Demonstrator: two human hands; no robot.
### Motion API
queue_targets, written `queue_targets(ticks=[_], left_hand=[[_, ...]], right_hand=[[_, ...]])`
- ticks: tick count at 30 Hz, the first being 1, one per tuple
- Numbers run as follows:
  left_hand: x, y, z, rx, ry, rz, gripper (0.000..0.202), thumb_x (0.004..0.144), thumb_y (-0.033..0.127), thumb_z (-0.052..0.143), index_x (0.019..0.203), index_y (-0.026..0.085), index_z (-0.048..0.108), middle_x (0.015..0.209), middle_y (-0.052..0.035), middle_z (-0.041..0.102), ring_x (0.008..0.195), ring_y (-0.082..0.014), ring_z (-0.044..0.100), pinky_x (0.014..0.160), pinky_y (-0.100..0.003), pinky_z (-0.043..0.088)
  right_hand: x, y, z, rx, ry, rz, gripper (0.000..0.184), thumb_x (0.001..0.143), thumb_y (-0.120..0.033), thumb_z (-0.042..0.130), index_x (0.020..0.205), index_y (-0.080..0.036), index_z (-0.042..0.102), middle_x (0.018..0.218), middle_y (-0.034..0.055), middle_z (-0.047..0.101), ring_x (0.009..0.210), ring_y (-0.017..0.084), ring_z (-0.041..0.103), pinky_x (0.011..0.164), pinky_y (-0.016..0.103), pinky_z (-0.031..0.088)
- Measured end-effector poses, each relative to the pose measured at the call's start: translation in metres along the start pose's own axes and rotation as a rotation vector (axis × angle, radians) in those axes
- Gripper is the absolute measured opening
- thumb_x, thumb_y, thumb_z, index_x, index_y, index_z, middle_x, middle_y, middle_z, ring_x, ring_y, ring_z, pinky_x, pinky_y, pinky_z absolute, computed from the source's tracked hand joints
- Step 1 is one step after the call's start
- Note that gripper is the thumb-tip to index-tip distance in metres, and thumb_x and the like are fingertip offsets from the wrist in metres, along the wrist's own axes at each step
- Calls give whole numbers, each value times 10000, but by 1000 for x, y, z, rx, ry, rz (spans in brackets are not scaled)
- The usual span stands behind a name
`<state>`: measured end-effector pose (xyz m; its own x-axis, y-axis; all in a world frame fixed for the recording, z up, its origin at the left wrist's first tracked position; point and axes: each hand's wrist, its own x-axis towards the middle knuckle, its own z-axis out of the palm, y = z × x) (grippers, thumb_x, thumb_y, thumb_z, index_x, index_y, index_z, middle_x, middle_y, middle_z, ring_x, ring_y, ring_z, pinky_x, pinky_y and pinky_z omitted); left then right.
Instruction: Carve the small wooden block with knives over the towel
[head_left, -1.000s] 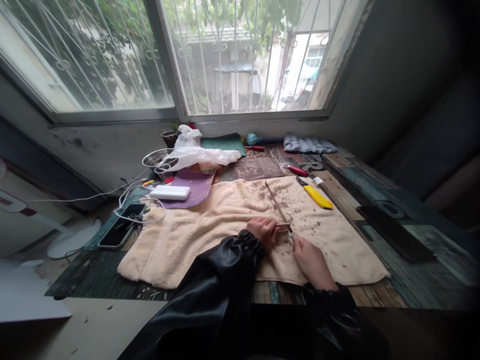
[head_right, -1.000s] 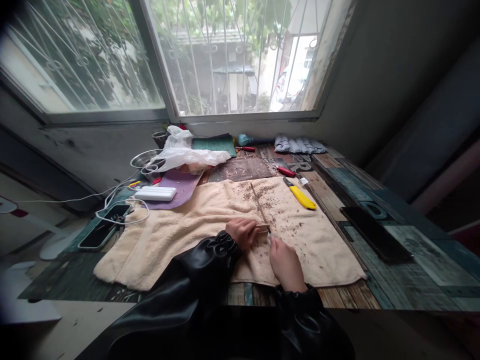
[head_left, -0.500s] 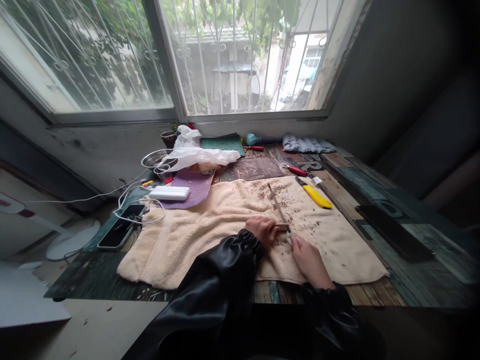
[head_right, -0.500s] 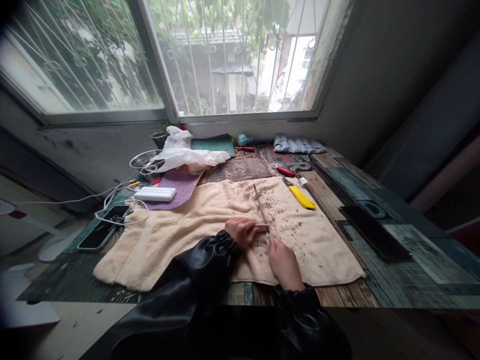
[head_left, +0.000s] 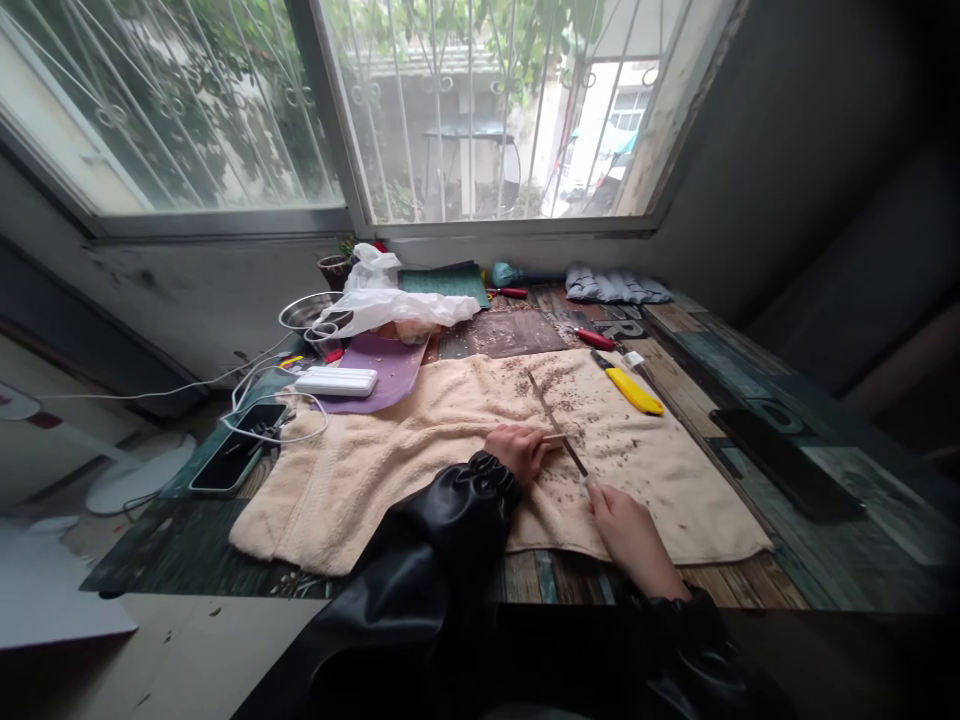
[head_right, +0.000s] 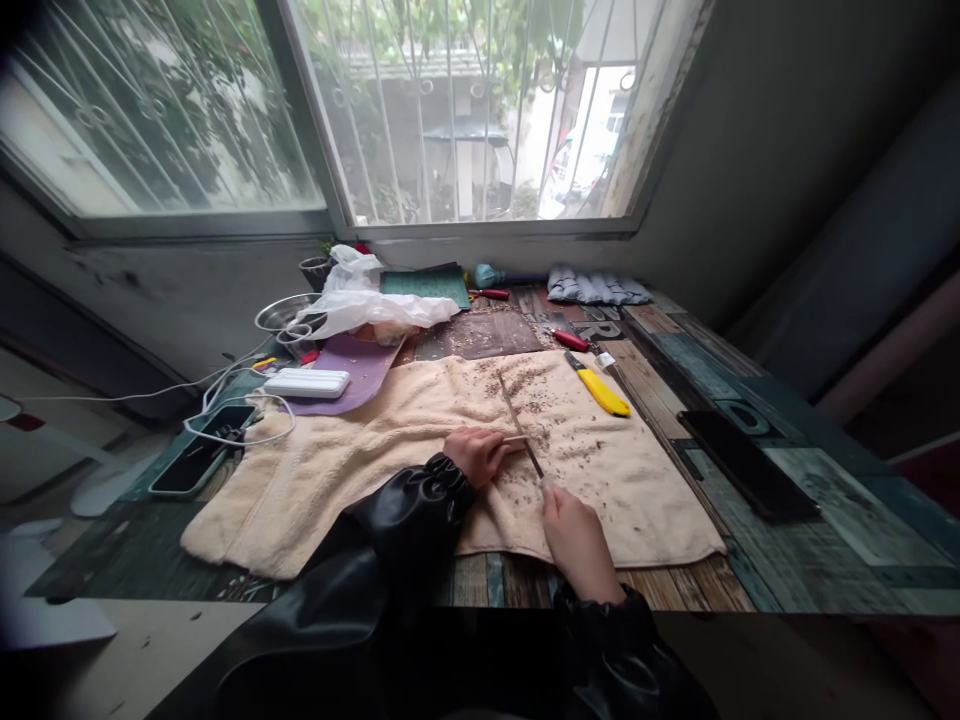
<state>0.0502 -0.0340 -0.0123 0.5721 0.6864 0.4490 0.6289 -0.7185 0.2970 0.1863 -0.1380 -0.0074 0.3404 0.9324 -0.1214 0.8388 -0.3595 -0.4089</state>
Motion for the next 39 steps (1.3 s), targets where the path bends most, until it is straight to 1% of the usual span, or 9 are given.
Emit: queue_targets(ticks=[5,9,12,16,19,25,31,37,39], left_hand=[[-2,4,5,-19,5,10,240,778,343,387,740,214,585,728,-34,614,717,-157,531,668,-287,366],[0,3,4,11,15,-44,223,768,368,404,714,237,576,698,4,613,694,-152,530,660,-290,359],[1,3,2,10,7,-35,221,771,367,400,718,242,575,717,8,614,699,-147,526,655,-282,356],[-1,5,1,-6,-17,9,231,770,343,400,699,205,571,723,-11,615,694,-144,521,660,-277,352],[-1,5,2,-4,-4,-10,218,765,340,408,700,211,572,714,-14,616,695,-149,521,660,-284,356],[0,3,0,8,16,-18,217,771,343,399,687,232,565,709,-3,613,695,-154,527,648,-299,358],[-1,4,3,18,32,2,210,764,354,401,698,230,557,697,12,611,681,-144,532,636,-277,352],[-1,2,6,31,38,-3,191,746,346,428,701,225,568,705,11,611,686,-132,534,646,-268,335],[-1,3,5,33,31,10,200,751,341,421,687,216,565,701,7,610,676,-128,531,643,-262,334]], right_hand=[[17,-9,2,-49,43,-13,394,802,-333,215,719,-174,565,716,78,617,606,141,512,536,212,290],[3,-2,5,-62,31,-11,387,802,-334,221,719,-181,567,700,71,615,603,137,514,522,206,285],[-8,4,5,-48,26,-4,389,803,-340,221,725,-186,569,676,61,613,599,137,514,528,206,290],[-2,-2,6,-44,59,-2,381,801,-322,231,713,-180,574,680,63,612,593,133,512,529,208,287],[0,-6,9,-48,77,10,387,803,-316,223,710,-180,573,678,68,612,590,136,512,513,209,279],[-15,6,12,-10,56,5,384,804,-334,225,734,-184,572,686,63,618,617,138,522,531,201,300],[-5,-2,11,-53,60,15,392,804,-316,214,704,-179,568,685,71,613,610,138,523,517,210,283],[-32,11,17,-22,44,33,402,806,-345,200,763,-190,568,656,60,607,598,144,521,508,214,287],[-32,12,15,-29,40,33,403,806,-349,205,752,-190,571,657,59,609,593,143,520,512,215,290]])
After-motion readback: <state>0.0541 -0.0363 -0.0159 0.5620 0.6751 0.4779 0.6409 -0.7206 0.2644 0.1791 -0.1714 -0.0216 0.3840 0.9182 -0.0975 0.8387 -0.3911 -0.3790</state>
